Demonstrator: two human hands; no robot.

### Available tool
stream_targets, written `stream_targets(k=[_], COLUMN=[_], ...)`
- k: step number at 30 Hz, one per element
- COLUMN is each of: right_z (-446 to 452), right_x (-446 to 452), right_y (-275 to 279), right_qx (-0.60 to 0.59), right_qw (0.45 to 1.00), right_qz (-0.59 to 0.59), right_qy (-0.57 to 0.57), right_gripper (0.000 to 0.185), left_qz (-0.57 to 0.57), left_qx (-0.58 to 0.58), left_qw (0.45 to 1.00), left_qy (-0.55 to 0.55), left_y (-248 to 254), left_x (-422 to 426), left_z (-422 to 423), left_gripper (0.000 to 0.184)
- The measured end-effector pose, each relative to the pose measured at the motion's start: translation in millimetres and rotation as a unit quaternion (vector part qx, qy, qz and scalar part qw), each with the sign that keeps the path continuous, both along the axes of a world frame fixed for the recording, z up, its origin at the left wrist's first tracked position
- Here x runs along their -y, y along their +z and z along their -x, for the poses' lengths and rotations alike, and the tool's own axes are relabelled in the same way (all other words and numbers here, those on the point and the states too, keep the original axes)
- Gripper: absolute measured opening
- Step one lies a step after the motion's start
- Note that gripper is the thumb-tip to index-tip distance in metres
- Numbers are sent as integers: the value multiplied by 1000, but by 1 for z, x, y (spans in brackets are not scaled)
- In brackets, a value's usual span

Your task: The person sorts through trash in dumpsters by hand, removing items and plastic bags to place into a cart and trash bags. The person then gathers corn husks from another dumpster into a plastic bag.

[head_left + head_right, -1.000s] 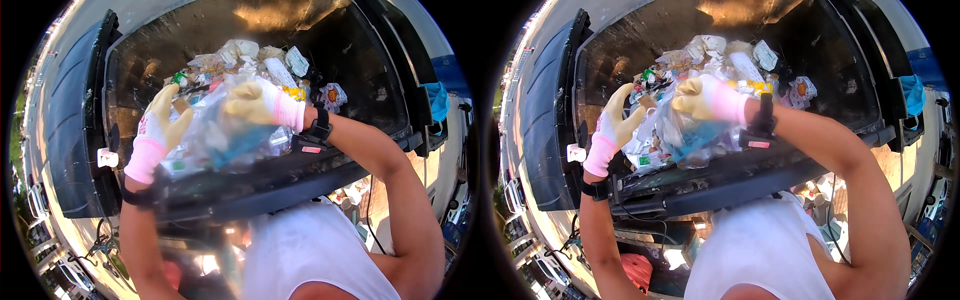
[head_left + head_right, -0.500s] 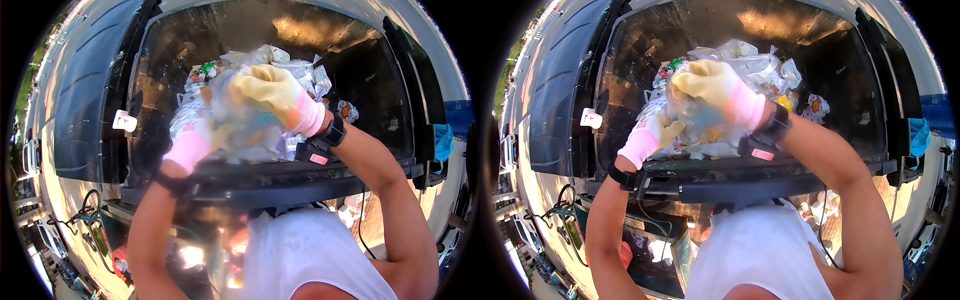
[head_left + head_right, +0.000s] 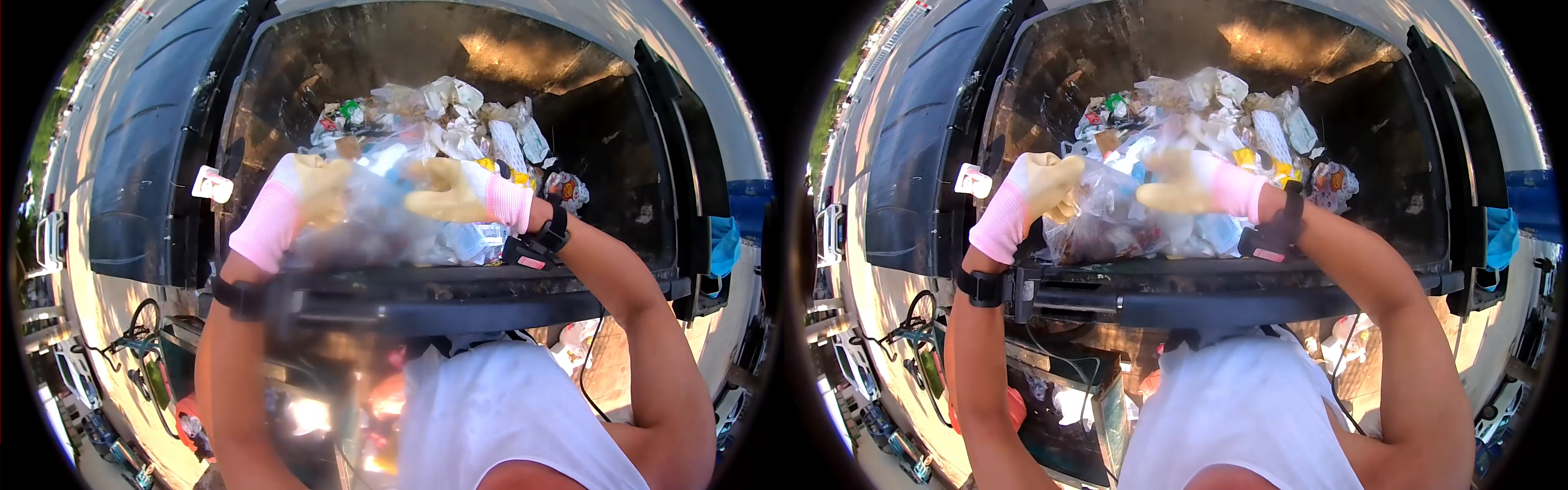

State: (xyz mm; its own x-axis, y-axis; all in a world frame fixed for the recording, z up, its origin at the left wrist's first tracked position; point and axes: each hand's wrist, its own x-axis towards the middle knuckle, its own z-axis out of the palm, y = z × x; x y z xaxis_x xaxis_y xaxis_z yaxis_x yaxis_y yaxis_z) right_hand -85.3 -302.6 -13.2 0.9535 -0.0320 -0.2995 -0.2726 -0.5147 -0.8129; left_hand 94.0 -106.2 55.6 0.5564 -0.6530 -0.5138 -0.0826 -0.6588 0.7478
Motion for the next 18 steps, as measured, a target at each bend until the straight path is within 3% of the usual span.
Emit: stream_targets(k=[2, 3, 5, 6, 9, 10, 13, 14, 18], right_z=[-10, -15, -21, -22, -31, -34, -31, -28, -32], right_x=[-17, -26, -41, -44, -34, -29, -13, -14, -8], right_y=[-7, 4, 15, 17, 16, 16, 14, 27, 51], right_qx=[42, 51, 67, 75, 164, 155, 120, 116, 144], right_qw=[997, 998, 995, 990, 971, 974, 971, 962, 945], right_qz=[-21, 1, 43, 63, 41, -3, -132, -172, -238], right_qy=[62, 21, -60, -100, -171, -168, -161, -178, -169], right_gripper=[38, 37, 38, 40, 40, 39, 37, 34, 29], left_qz=[-16, -28, -36, 19, 46, -32, 45, -11, -66], left_qx=[13, 29, -47, -112, -66, -35, 192, 213, 220], left_qw=[997, 992, 997, 992, 997, 997, 969, 962, 969], left_qy=[-72, -120, -57, -47, -23, -62, -149, -170, -89], left_y=[-7, -11, 10, 10, 21, 31, 2, -15, -42], left_x=[9, 12, 17, 12, 1, -2, -28, -35, -26], left_z=[-5, -9, 5, 1, -2, -12, -24, -34, -28], left_gripper=[39, 41, 42, 44, 47, 64, 88, 106, 63])
